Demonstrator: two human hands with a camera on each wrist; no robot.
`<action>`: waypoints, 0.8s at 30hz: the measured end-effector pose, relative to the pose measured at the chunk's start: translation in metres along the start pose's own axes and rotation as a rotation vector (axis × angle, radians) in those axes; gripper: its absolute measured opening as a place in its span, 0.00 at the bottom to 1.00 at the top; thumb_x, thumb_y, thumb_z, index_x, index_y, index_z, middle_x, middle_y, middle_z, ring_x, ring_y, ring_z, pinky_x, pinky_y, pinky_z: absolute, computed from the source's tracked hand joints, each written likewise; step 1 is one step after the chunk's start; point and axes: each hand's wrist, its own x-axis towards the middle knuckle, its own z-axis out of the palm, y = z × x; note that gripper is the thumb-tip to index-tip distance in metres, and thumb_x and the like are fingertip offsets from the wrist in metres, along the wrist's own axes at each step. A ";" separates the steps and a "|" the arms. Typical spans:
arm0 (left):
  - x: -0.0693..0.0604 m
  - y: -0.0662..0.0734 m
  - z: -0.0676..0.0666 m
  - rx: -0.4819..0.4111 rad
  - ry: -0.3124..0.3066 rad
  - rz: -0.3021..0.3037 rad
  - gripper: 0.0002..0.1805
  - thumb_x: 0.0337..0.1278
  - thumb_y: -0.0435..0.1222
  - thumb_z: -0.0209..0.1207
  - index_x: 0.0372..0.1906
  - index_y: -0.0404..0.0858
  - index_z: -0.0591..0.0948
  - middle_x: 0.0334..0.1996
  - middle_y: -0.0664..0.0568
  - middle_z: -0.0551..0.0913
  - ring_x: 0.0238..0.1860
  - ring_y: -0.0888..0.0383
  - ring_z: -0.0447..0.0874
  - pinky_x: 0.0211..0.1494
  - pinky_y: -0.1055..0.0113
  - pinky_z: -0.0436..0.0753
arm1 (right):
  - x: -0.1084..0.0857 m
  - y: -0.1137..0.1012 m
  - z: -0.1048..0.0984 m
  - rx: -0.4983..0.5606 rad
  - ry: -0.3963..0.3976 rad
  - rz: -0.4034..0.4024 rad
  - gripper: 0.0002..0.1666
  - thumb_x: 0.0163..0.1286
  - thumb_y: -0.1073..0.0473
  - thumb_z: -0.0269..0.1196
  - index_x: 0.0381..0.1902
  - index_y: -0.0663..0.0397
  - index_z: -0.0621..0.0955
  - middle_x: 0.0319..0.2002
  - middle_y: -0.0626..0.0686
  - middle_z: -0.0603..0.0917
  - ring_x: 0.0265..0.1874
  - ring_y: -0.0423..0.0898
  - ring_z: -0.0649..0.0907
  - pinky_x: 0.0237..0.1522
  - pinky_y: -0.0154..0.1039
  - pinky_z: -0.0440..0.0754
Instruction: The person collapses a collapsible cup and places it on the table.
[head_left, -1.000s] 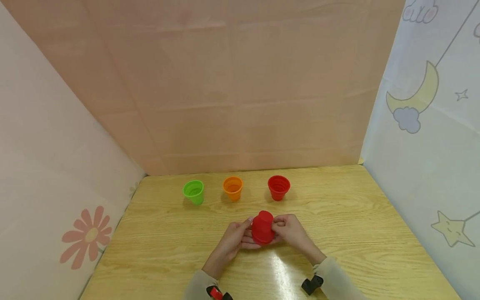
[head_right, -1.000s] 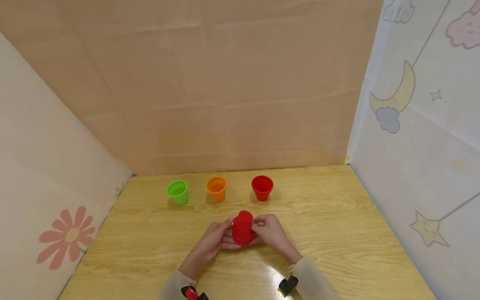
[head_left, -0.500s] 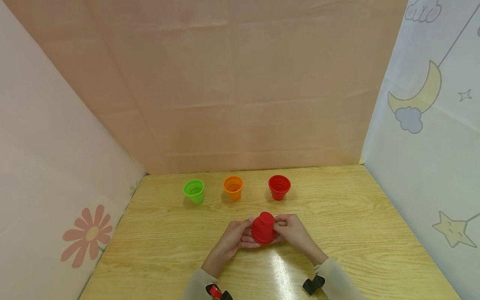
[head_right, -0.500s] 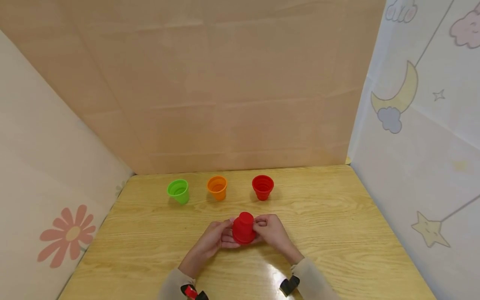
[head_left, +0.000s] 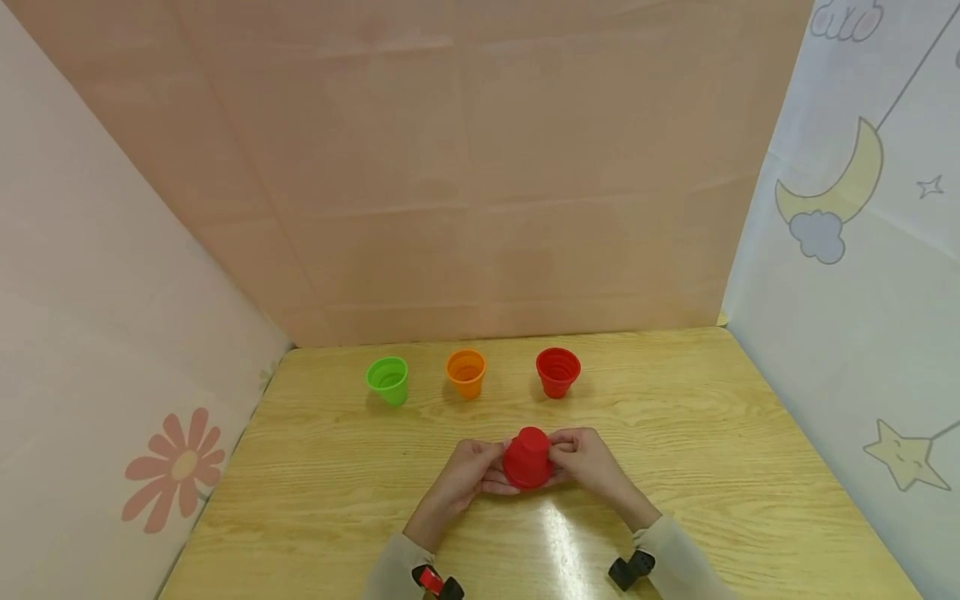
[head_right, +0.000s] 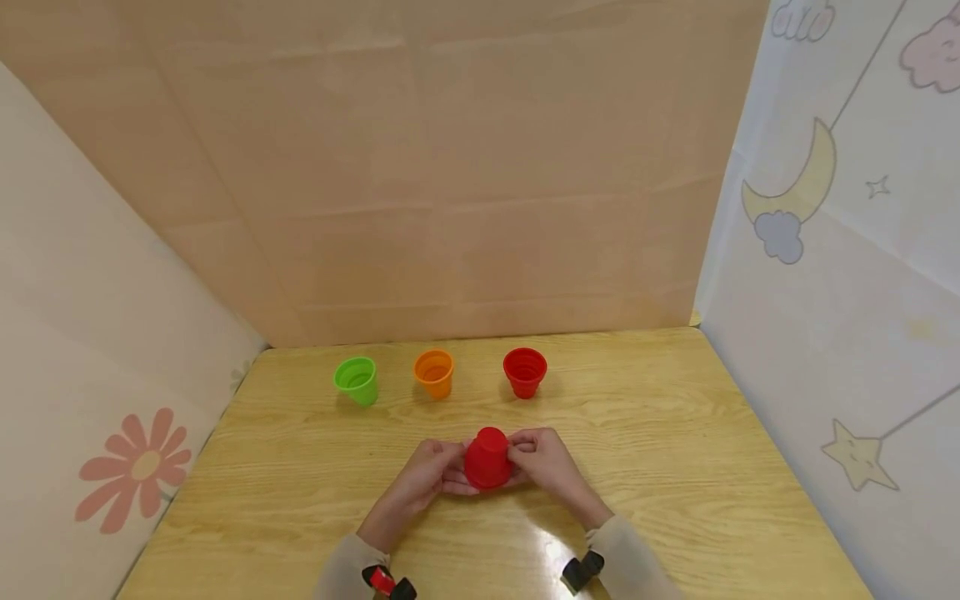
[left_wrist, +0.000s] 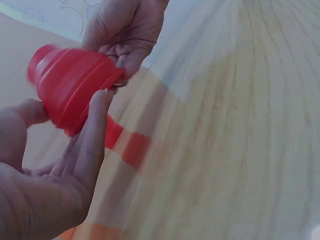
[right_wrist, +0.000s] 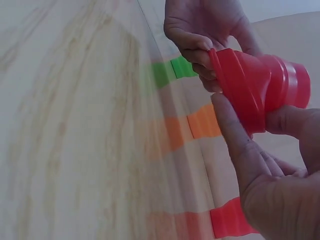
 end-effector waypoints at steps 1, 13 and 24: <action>0.000 -0.001 0.000 0.014 0.011 0.008 0.18 0.73 0.35 0.56 0.51 0.22 0.86 0.38 0.40 0.92 0.29 0.55 0.94 0.40 0.57 0.94 | 0.000 0.000 0.000 0.000 0.001 -0.001 0.20 0.75 0.68 0.57 0.56 0.81 0.79 0.47 0.69 0.90 0.36 0.45 0.92 0.40 0.47 0.94; 0.003 -0.007 -0.001 0.110 0.145 0.080 0.16 0.76 0.35 0.56 0.51 0.24 0.84 0.42 0.37 0.92 0.32 0.55 0.93 0.37 0.60 0.94 | 0.001 0.004 -0.008 -0.032 -0.105 0.020 0.31 0.74 0.57 0.67 0.67 0.73 0.76 0.56 0.65 0.89 0.49 0.47 0.91 0.52 0.35 0.91; 0.002 -0.003 0.007 0.211 0.249 0.126 0.18 0.77 0.39 0.59 0.51 0.25 0.84 0.41 0.38 0.92 0.29 0.58 0.90 0.34 0.60 0.93 | 0.005 0.005 0.000 -0.036 -0.096 -0.017 0.37 0.67 0.60 0.74 0.67 0.75 0.73 0.53 0.65 0.87 0.48 0.45 0.90 0.49 0.31 0.89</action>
